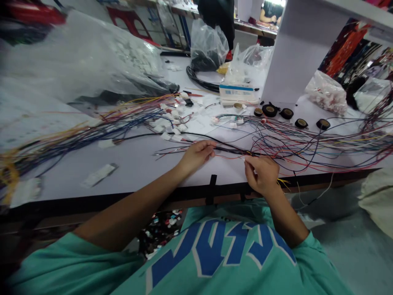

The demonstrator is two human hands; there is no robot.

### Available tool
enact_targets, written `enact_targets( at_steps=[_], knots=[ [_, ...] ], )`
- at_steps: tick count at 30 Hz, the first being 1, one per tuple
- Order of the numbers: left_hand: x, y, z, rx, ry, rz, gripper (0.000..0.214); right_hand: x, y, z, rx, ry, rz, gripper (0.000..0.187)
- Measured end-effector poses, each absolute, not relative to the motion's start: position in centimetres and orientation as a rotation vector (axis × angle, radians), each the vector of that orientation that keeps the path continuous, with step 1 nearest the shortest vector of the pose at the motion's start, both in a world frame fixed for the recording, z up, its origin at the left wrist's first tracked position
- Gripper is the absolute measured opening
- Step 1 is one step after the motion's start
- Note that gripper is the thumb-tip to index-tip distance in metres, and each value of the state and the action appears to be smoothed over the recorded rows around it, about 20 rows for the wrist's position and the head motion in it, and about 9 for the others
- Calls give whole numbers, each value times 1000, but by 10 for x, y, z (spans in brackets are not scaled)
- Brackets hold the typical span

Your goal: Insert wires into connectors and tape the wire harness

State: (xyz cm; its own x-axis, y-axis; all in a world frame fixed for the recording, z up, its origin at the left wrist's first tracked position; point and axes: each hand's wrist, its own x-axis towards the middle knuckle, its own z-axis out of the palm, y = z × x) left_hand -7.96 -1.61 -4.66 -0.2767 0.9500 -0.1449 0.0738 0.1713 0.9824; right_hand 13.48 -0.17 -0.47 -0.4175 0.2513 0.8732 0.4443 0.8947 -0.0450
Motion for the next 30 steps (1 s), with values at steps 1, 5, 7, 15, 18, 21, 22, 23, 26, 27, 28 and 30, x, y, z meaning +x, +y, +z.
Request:
enact_targets(
  at_steps=[1,5,7,15,18,21,22,23,26,27,28,30],
  knots=[
    [-80,-16,-46,1010,1549,1234,18,135,-2,-5,-511,-2018,-236,10],
    [-79,-16,-46,1007,1548,1232,17,136,-4,-3,-518,-2005,-255,10],
    [-79,-16,-45,1009,1552,1232,17,136,-4,-3,-520,-2012,-257,9],
    [-79,-16,-46,1009,1540,1229,18,136,-4,-3,-553,-2041,-259,11],
    [-79,-16,-46,1015,1537,1230,18,136,-4,-4,-560,-2035,-271,11],
    [-79,-16,-47,1013,1542,1230,18,136,-4,-3,-554,-2037,-265,9],
    [-79,-16,-47,1010,1544,1228,18,136,-4,-3,-559,-2040,-263,10],
    [-79,-16,-47,1009,1545,1225,18,136,-5,-3,-568,-2044,-265,10],
    [-79,-16,-47,1018,1545,1217,19,136,-6,-2,-596,-2055,-285,14],
    [-80,-16,-48,1024,1546,1216,18,136,-6,-1,-596,-2058,-293,14],
    [-80,-16,-48,1032,1547,1215,18,137,-6,-1,-591,-2060,-298,13],
    [-80,-16,-48,1052,1547,1212,19,137,-6,0,-587,-2067,-308,12]
  ],
)
